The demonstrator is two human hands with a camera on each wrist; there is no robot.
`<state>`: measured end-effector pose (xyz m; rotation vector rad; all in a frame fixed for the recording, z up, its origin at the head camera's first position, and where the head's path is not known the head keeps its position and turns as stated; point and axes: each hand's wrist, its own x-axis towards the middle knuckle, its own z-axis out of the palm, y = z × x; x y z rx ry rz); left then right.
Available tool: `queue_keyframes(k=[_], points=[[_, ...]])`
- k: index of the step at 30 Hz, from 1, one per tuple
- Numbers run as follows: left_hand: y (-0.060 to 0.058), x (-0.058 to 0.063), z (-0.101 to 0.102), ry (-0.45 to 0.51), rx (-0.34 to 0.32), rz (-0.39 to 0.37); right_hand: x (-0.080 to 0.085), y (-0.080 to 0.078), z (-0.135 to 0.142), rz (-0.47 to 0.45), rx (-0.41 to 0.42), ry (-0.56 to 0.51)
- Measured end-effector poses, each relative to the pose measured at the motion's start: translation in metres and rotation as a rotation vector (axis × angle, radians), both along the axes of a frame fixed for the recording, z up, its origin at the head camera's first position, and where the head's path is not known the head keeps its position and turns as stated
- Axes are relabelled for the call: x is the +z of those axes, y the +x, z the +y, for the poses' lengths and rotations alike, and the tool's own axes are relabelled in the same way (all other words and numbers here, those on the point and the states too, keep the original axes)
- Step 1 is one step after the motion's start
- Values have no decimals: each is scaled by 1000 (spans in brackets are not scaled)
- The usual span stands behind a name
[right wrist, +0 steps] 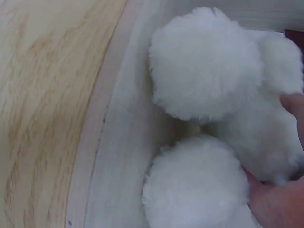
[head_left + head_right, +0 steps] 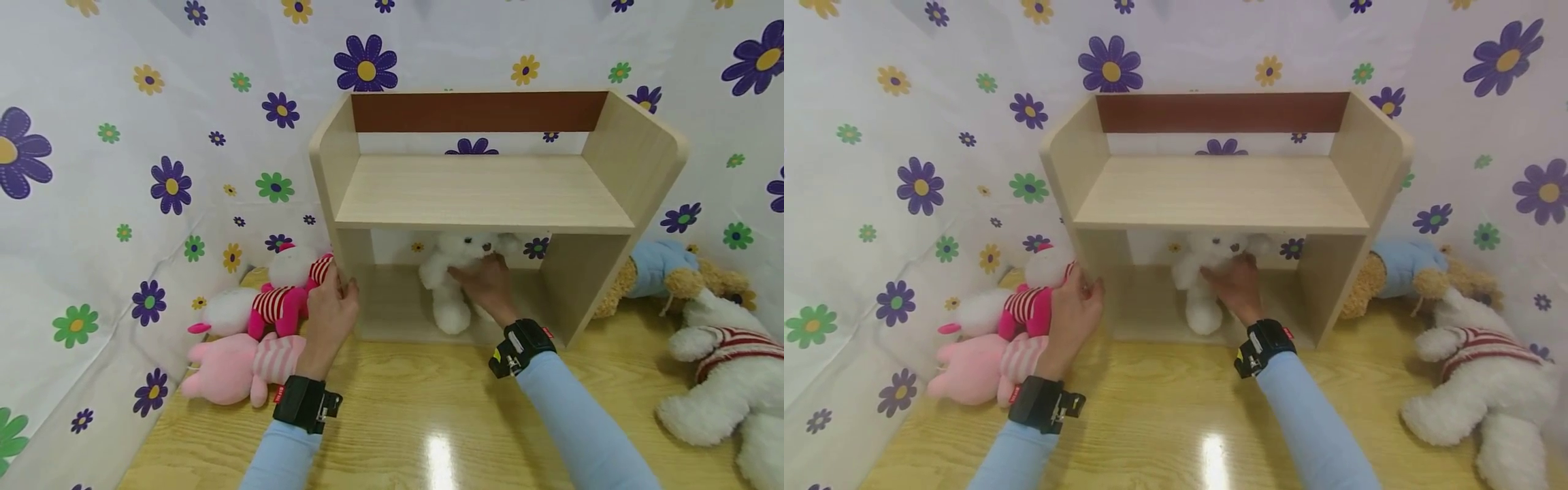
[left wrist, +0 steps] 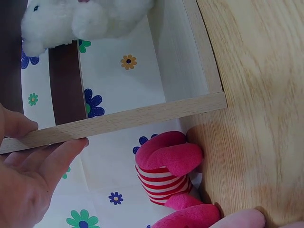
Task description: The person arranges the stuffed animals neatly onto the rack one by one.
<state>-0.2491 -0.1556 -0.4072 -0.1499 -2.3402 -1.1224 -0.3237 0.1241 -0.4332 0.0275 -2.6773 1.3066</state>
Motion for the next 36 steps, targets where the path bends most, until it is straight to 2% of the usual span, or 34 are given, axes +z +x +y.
queue_keyframes(k=[4, 9, 14, 18, 21, 25, 29, 36], points=[[1, -1, 2, 5, 6, -4, 0, 2, 9, -58, 101, 26], [1, -2, 2, 12, 11, -1, 0, 7, 25, -48, 145, -3], [-2, -4, 1, -3, 17, 40, -1, 16, 41, -46, 195, 37], [-2, -4, 0, -12, 32, 67, -6, 19, 48, -144, 249, 83], [-1, -4, 0, -14, 20, 64, -13, 20, 51, -230, 278, 84], [-1, -7, 1, -12, 9, 52, -19, 23, 50, -255, 293, 28], [-2, -8, 0, -6, 20, 50, -19, 25, 42, -257, 279, 20], [0, -7, -1, -18, 21, 32, -22, 24, 18, -188, 264, 24]])
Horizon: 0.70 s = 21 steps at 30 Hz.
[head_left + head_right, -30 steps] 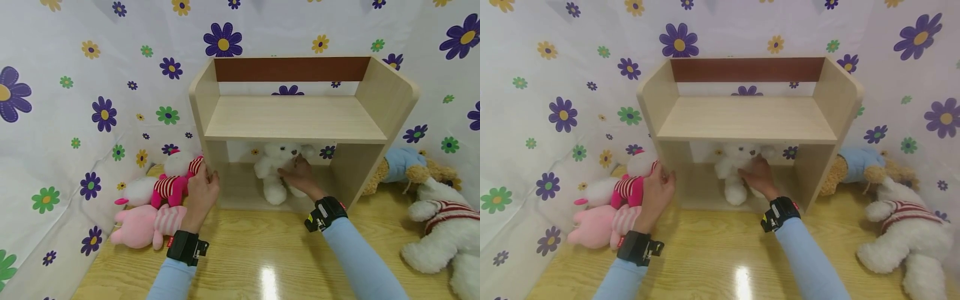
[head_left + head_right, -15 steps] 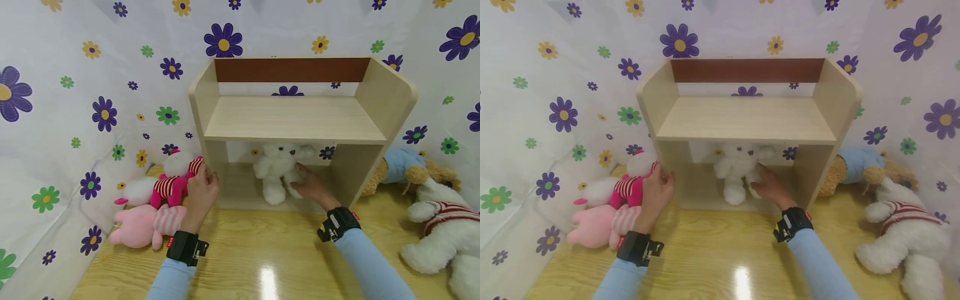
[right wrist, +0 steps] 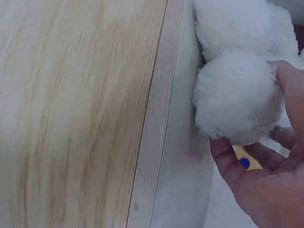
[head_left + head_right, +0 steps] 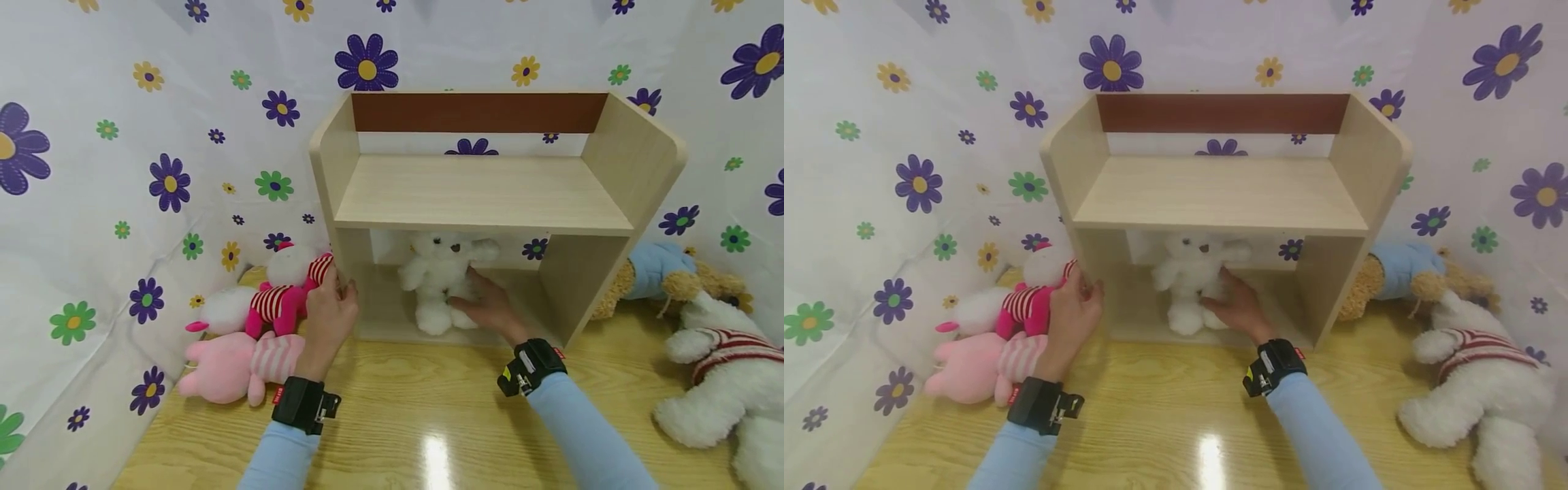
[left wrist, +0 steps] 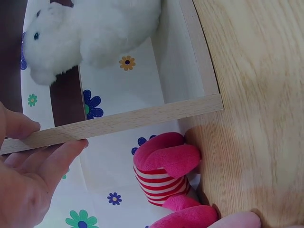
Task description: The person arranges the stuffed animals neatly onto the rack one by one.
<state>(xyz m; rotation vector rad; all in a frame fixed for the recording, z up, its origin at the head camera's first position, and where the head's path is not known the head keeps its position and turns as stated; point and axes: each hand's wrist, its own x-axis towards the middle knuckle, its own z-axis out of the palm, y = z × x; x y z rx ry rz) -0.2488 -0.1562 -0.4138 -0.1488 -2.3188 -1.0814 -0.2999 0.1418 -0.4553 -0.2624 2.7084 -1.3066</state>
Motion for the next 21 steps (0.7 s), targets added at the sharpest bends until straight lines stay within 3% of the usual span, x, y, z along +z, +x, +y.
queue_keyframes(k=[8, 21], points=[[2, 0, 0, 19, -31, -40, -5, -3, -28, 49, -6, -32], [4, 2, 1, -1, 0, -5, -7, -3, -57, 71, -16, -104]])
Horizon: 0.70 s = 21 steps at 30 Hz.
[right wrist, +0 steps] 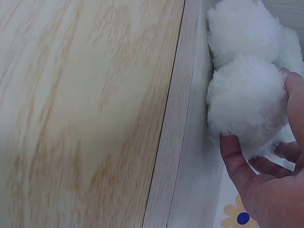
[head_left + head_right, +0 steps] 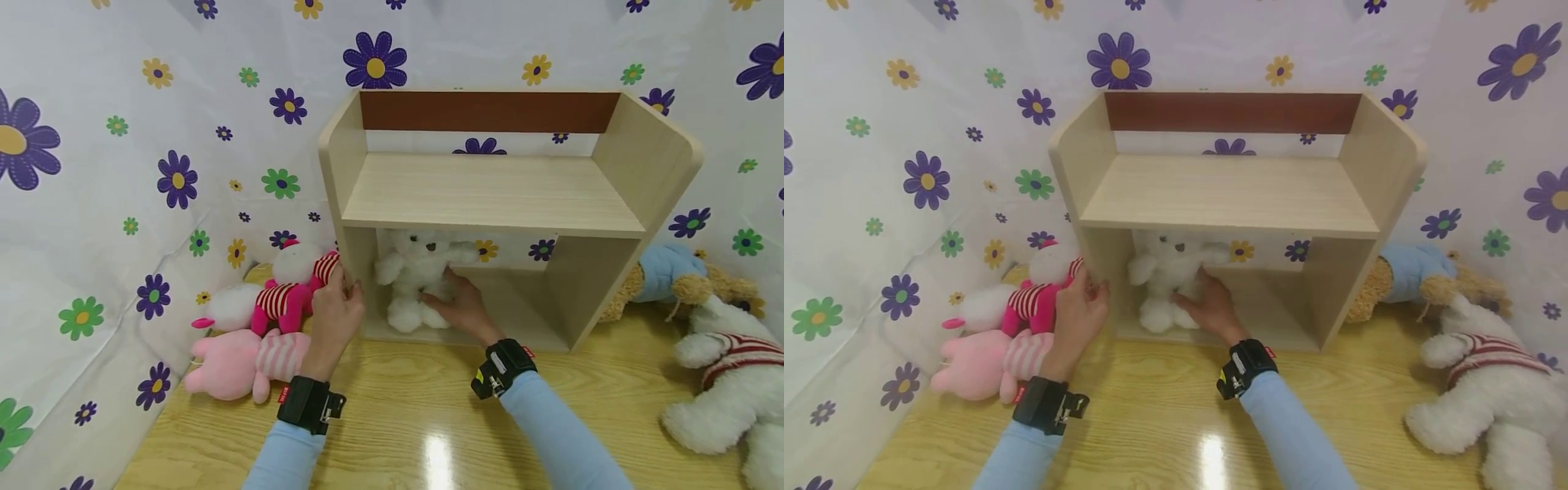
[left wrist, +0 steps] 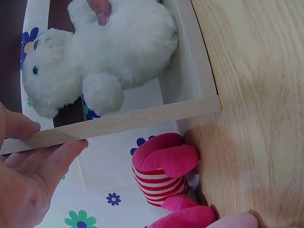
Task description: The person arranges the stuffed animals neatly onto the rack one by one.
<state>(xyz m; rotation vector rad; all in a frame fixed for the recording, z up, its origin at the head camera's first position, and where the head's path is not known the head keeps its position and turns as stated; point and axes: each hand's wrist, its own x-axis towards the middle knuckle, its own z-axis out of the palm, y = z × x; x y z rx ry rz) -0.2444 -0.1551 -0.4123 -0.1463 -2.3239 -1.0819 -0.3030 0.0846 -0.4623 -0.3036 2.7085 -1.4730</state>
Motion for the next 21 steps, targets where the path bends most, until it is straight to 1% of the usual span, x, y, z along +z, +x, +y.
queue_keyframes(k=[5, 10, 12, 15, 17, 21], points=[[0, -1, -2, -1, 6, 10, 3, 2, -10, -12, -5, -10], [-5, -2, -3, -16, 5, 40, 0, -1, -16, 0, 11, 9], [-6, -1, -4, -19, 8, 17, 0, -3, -17, 7, 19, 23], [-8, 2, -7, -23, 20, -46, 0, -3, -17, 0, 28, 40], [-9, 5, -7, -18, 17, -84, 0, -2, -16, -12, 31, 44], [-13, 6, -7, -8, 3, -101, 1, -2, -16, -34, 37, 59]])
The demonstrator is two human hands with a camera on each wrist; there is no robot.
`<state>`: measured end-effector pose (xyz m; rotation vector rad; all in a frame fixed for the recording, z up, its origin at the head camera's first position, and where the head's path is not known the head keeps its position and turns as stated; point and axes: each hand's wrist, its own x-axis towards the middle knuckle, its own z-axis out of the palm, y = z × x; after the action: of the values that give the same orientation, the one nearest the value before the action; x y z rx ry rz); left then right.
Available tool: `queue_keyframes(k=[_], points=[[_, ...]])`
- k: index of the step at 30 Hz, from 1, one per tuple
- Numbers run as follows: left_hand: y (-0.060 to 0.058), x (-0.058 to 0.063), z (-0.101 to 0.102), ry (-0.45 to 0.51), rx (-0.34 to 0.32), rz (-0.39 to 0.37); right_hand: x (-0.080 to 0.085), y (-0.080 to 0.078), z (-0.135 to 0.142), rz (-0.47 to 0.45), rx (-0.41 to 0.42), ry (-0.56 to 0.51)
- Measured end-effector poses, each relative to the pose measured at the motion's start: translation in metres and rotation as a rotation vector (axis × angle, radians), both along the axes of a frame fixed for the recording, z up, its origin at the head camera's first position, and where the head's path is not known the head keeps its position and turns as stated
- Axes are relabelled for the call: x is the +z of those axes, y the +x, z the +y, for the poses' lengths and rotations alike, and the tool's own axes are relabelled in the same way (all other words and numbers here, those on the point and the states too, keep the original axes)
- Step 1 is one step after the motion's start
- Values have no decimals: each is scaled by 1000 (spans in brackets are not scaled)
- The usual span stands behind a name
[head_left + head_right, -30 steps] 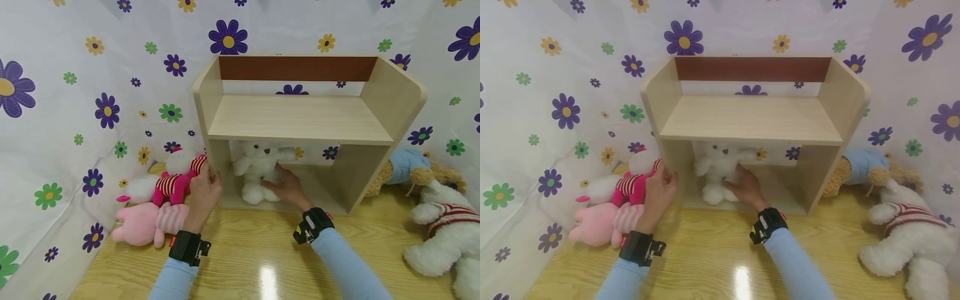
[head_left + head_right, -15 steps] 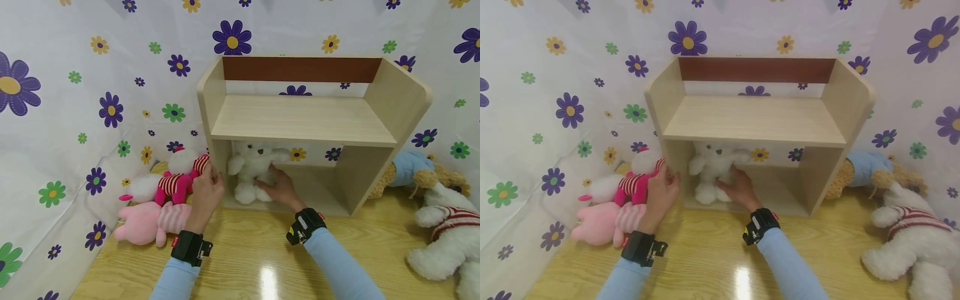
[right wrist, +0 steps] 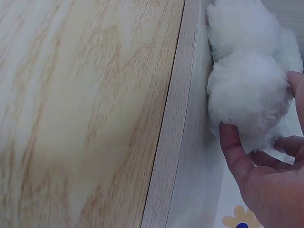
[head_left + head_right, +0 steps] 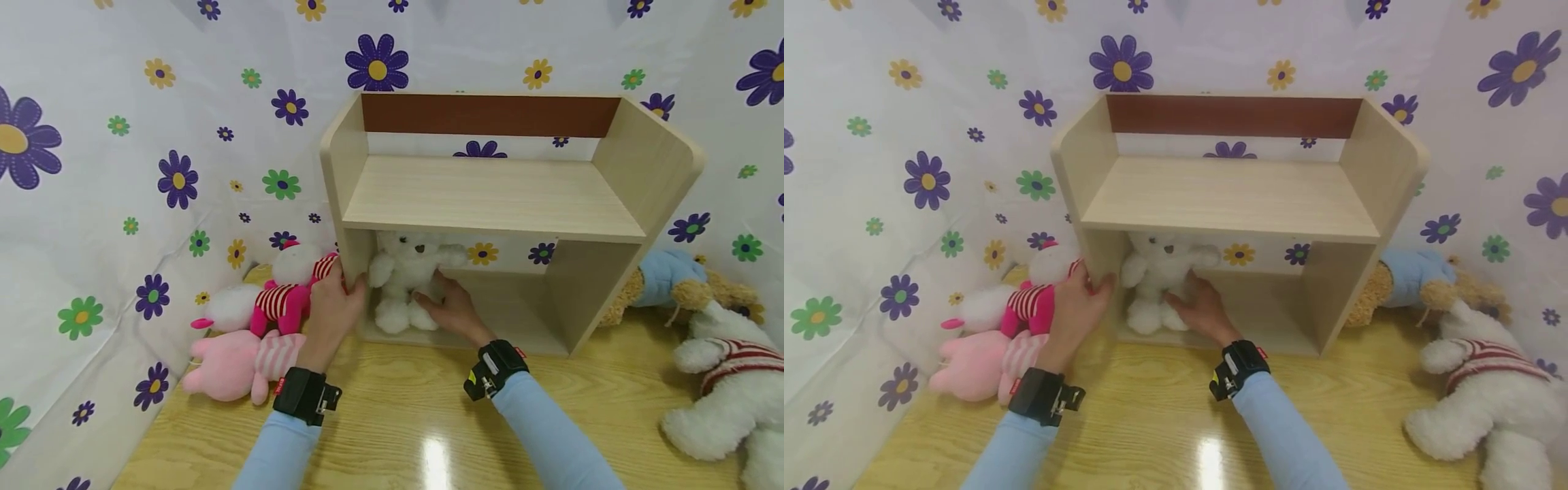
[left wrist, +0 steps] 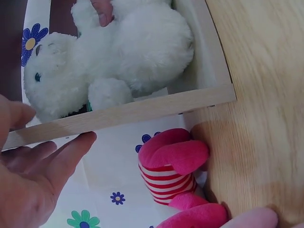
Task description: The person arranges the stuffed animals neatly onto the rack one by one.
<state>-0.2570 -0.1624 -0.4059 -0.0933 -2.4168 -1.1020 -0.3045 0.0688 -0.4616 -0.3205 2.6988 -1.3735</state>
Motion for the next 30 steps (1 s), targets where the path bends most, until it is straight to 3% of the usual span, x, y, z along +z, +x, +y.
queue_keyframes(k=[10, 15, 24, 30], points=[[-1, -5, 5, 29, -19, 25, 6, 11, 12, -26, 77, 13], [0, -5, 6, 39, -19, 11, 9, 20, 21, -21, 163, 63], [-1, -7, 6, 25, -22, 32, 11, 50, 53, 69, 279, 136], [0, -8, 5, 43, -37, 23, 13, 72, 84, 85, 279, 158]])
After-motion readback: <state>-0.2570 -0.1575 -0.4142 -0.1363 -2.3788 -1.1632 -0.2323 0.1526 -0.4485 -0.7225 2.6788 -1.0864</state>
